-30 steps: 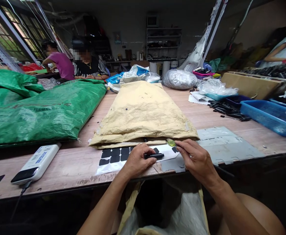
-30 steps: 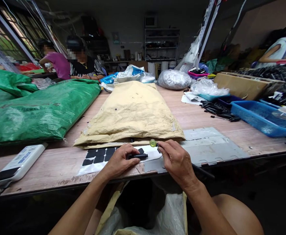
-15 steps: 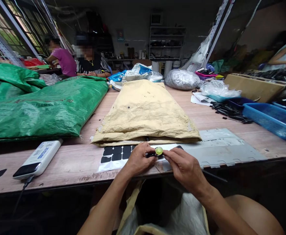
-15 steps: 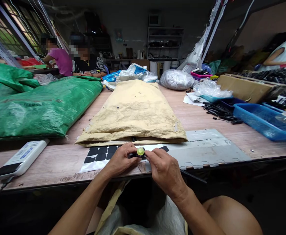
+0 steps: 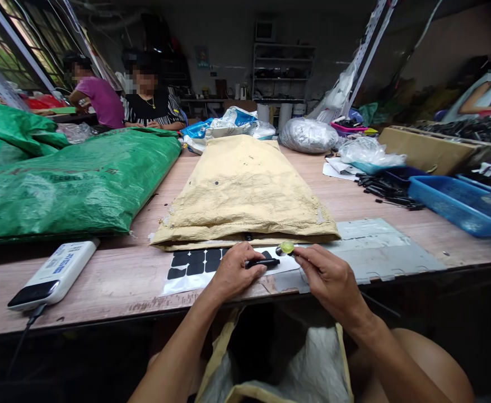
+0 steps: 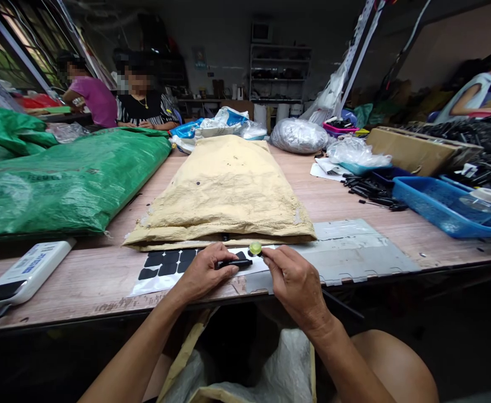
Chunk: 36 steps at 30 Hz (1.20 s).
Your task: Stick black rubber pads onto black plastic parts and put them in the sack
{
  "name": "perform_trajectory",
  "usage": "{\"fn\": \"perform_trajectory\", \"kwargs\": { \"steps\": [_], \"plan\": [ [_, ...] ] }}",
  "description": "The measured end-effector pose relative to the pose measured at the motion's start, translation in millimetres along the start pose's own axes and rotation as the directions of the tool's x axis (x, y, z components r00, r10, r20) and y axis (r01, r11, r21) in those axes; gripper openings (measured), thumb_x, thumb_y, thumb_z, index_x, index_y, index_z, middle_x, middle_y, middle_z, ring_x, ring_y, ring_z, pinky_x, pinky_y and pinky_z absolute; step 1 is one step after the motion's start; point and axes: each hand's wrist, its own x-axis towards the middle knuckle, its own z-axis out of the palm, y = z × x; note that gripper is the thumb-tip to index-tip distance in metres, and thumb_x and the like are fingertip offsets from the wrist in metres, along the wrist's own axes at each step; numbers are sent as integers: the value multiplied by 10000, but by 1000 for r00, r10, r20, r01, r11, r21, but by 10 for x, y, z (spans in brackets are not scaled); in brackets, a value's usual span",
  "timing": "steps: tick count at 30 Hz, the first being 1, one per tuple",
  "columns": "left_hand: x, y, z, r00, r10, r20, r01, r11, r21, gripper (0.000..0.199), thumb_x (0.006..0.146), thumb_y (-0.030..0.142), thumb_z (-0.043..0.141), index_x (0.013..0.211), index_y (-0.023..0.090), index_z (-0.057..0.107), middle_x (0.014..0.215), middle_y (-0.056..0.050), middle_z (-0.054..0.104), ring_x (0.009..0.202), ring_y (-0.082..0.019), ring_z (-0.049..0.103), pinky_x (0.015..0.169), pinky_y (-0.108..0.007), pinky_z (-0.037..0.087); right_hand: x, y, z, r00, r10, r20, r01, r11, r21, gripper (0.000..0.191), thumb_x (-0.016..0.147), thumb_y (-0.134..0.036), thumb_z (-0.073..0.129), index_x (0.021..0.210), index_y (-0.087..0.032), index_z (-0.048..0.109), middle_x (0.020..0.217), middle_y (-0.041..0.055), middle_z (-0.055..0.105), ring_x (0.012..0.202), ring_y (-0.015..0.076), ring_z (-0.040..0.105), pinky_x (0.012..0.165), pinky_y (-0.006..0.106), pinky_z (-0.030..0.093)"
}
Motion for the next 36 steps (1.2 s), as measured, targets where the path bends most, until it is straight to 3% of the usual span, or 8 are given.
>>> {"fn": "perform_trajectory", "kwargs": {
  "steps": [5,10,19,23,25,30,33,36],
  "plan": [
    [6,-9,0,1000,-12,15,12,1000,-17,173,825,252,687,953,221,799,874,-41,628,885,-197,574,788,-307,446,84,181,-22,999,46,-6,-46,999,-28,233,971,-246,536,1127,-269,707,958,31,720,893,186,677,785,305,527],
    [5,-31,5,1000,-4,16,4,1000,-25,182,844,269,672,971,225,795,892,-45,640,903,-201,581,807,-314,457,34,366,98,1000,-10,5,11,984,-180,202,968,-268,551,1078,-260,720,930,34,708,891,194,640,802,318,504],
    [1,-38,4,999,46,18,-47,998,31,148,887,257,642,973,224,758,921,-39,657,938,-203,588,853,-325,443,-54,326,203,999,-36,-8,32,951,-309,182,955,-235,549,1058,-237,699,929,47,683,882,209,589,819,345,463],
    [-89,127,-25,995,84,55,-88,993,76,141,919,250,608,997,220,721,973,-42,677,969,-208,583,883,-336,428,-50,317,209,1000,-23,-11,19,949,-314,179,948,-230,550,1059,-244,689,933,46,678,883,211,587,807,344,457],
    [-224,298,-26,988,75,138,-82,995,49,139,931,252,593,1013,225,703,978,-33,696,951,-198,600,862,-320,435,-49,315,211,1000,-24,-11,20,949,-316,176,948,-228,549,1058,-243,686,938,46,676,887,211,584,809,344,453],
    [-712,531,275,887,28,462,-44,999,25,184,841,281,695,1024,293,714,972,0,740,875,-199,673,740,-292,463,-58,318,216,1000,-8,-11,4,946,-324,173,949,-239,556,1061,-233,689,947,46,673,894,211,575,815,344,445],
    [-907,374,658,811,-116,574,-2,980,201,193,770,259,720,961,251,745,972,-70,756,879,-279,704,736,-347,493,-58,320,218,1000,3,-10,-6,945,-326,174,946,-240,560,1057,-232,694,940,43,671,891,208,571,816,339,439],
    [-967,194,943,701,-313,641,28,910,413,284,748,221,684,1020,175,753,1060,-158,749,950,-353,711,798,-413,518,-54,315,219,1000,10,-18,-15,944,-329,175,940,-242,569,1059,-237,698,933,39,668,888,205,565,823,333,432]
  ]
}}
